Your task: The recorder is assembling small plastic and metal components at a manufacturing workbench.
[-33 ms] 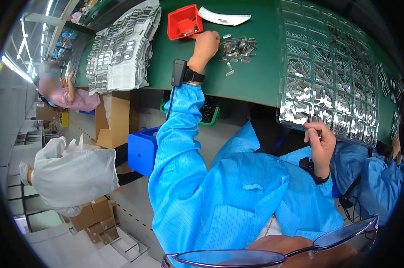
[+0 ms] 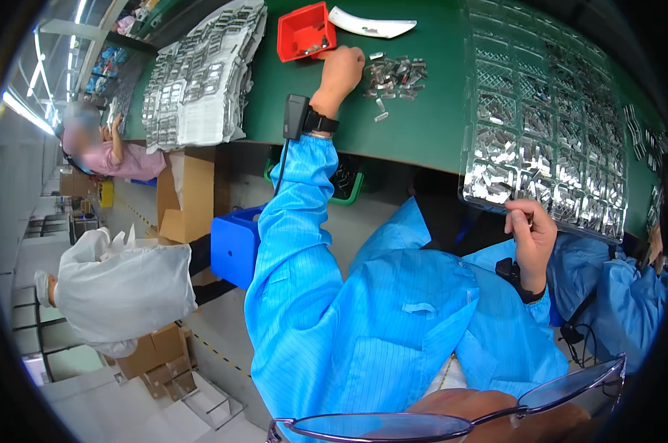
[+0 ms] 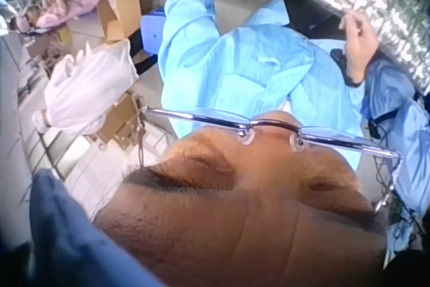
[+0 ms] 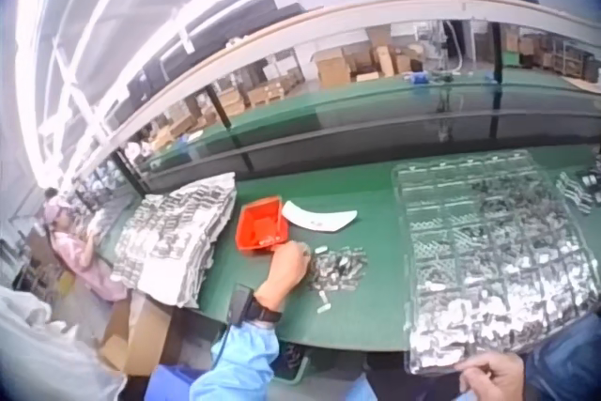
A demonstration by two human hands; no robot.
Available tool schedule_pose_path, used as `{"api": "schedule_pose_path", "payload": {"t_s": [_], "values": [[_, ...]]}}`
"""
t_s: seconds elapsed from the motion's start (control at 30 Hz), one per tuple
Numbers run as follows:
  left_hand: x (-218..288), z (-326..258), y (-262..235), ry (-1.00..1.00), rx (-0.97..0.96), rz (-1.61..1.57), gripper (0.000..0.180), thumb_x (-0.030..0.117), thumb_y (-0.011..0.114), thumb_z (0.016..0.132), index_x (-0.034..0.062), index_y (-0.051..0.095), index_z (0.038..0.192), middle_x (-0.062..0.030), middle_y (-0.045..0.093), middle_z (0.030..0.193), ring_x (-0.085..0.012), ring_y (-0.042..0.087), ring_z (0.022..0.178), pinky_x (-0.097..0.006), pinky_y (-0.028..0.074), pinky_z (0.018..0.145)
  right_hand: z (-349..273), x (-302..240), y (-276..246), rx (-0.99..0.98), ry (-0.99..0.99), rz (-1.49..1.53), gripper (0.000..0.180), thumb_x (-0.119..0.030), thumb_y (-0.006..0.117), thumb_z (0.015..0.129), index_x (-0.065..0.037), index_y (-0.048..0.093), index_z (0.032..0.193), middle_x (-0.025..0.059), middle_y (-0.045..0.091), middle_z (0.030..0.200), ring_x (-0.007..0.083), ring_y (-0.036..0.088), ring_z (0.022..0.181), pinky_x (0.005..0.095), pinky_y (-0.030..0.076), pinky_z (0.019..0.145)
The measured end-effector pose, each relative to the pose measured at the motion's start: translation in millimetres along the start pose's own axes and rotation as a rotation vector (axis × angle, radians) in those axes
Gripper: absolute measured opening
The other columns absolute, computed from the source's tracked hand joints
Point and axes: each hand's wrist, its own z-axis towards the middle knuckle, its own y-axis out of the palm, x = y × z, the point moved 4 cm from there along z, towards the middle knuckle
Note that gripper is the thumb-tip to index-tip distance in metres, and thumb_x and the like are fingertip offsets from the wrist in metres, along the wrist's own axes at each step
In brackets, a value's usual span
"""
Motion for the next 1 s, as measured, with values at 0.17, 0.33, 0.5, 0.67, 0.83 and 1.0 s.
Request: {"api": "schedule_pose_path", "payload": {"t_s": [0.17,0.33,0.5,0.67,0.83,1.0], "values": [[-2,-9,-1,0.037,0.132,-0.042,0.014,0.013,0.064,0.075,0.0043,0.067,0.086,-0.0145,0.064,0.084,-0.0324,0.062,0.079,-0.041,0.049,0.071,3,-2,4,0.008,0.002,0.012,0.011,-0.001,0.054,0.087,0.003,0.062,0.094,0.0022,0.054,0.065,0.0068,0.049,0.057,0.0199,0.034,0.051],[-10,-17,-1,-0.023,0.116,-0.03,0.018,0.015,0.065,0.075,0.0046,0.068,0.09,-0.0134,0.066,0.082,-0.0313,0.062,0.08,-0.039,0.049,0.072,4,-1,6,-0.004,0.019,-0.001,0.011,-0.001,0.054,0.088,0.003,0.062,0.095,0.0023,0.055,0.066,0.0068,0.049,0.058,0.0198,0.034,0.052],[-13,-34,-6,-0.101,0.136,-0.064,0.016,0.016,0.064,0.076,0.0041,0.068,0.086,-0.014,0.067,0.085,-0.0321,0.062,0.08,-0.039,0.049,0.07,2,2,7,-0.012,0.035,0.017,0.011,0.0,0.054,0.088,0.003,0.062,0.094,0.0017,0.054,0.066,0.0067,0.049,0.058,0.0198,0.034,0.052],[-16,-43,-18,-0.134,0.14,-0.21,0.016,0.011,0.066,0.074,0.0038,0.068,0.088,-0.0126,0.064,0.085,-0.0291,0.062,0.078,-0.038,0.049,0.07,3,0,11,-0.023,0.027,0.026,0.011,0.0,0.054,0.087,0.003,0.062,0.094,0.0017,0.054,0.066,0.0066,0.049,0.058,0.0197,0.033,0.052],[-26,-50,-22,-0.107,0.23,-0.116,0.017,0.01,0.067,0.073,0.0031,0.067,0.088,-0.0138,0.061,0.088,-0.0303,0.061,0.08,-0.039,0.048,0.073,3,1,10,-0.034,0.016,0.028,0.011,0.0,0.055,0.087,0.003,0.062,0.094,0.0018,0.054,0.065,0.0064,0.049,0.058,0.0196,0.032,0.051],[-23,-48,-22,-0.013,0.172,-0.12,0.013,0.01,0.066,0.074,0.0027,0.067,0.085,-0.0162,0.06,0.088,-0.0334,0.06,0.083,-0.042,0.048,0.074,3,2,9,-0.027,0.022,0.027,0.011,0.0,0.054,0.087,0.003,0.062,0.093,0.0019,0.054,0.064,0.0067,0.049,0.057,0.0199,0.033,0.051]]}}
